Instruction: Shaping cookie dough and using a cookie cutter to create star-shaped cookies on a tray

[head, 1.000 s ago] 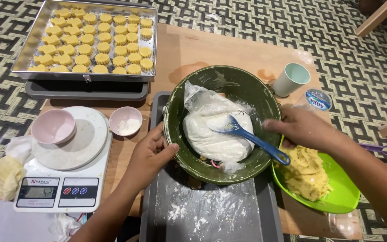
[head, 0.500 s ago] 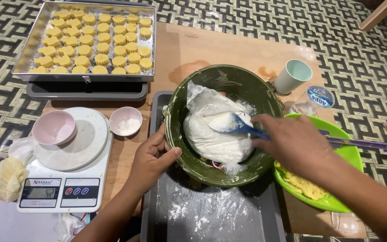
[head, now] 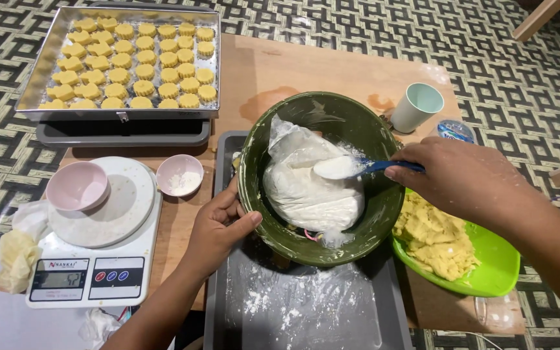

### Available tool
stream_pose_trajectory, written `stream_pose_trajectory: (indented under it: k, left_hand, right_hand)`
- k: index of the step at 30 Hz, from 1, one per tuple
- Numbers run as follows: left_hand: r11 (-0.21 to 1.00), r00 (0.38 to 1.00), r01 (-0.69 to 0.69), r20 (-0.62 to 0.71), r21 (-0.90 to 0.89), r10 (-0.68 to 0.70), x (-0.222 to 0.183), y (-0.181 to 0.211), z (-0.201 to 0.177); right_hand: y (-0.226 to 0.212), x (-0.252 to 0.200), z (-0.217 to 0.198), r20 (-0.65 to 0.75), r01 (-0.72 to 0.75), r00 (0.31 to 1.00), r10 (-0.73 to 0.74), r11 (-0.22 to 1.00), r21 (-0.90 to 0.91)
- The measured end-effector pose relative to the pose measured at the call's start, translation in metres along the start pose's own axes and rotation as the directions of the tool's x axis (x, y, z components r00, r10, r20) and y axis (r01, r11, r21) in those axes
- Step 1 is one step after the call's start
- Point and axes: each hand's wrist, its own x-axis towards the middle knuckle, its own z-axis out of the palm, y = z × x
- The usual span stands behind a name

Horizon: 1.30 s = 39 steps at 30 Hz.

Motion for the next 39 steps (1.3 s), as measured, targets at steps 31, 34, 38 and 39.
stream_pose_trajectory:
  k: [31,34,38,39]
  left_hand:
    - [0.979,0.989,-0.141,0.026,-0.147,0.147,0.017,-0.022,0.002]
    - [0.981,0.988,-0.153,0.004,-0.119,0.154,0.012,-0.024,0.008]
    - [0.993,0.995,-0.099,-0.001,-0.059,0.100,0.001,-0.001,0.019]
    - [0.999,0.999,-0.044,0.010,-0.010,0.044,-0.001,0.012,0.023]
  right_hand:
    - [-0.009,0.053,0.100,-0.397,0.365,0.909,-0.126,0.700,0.614]
    - [-0.008,0.061,0.109,-0.419,0.368,0.903,-0.092,0.671,0.644]
    - [-0.016,0.063,0.096,-0.378,0.329,0.921,-0.090,0.697,0.637]
    - [-0.019,0.061,0.089,-0.332,0.258,0.942,-0.054,0.750,0.609]
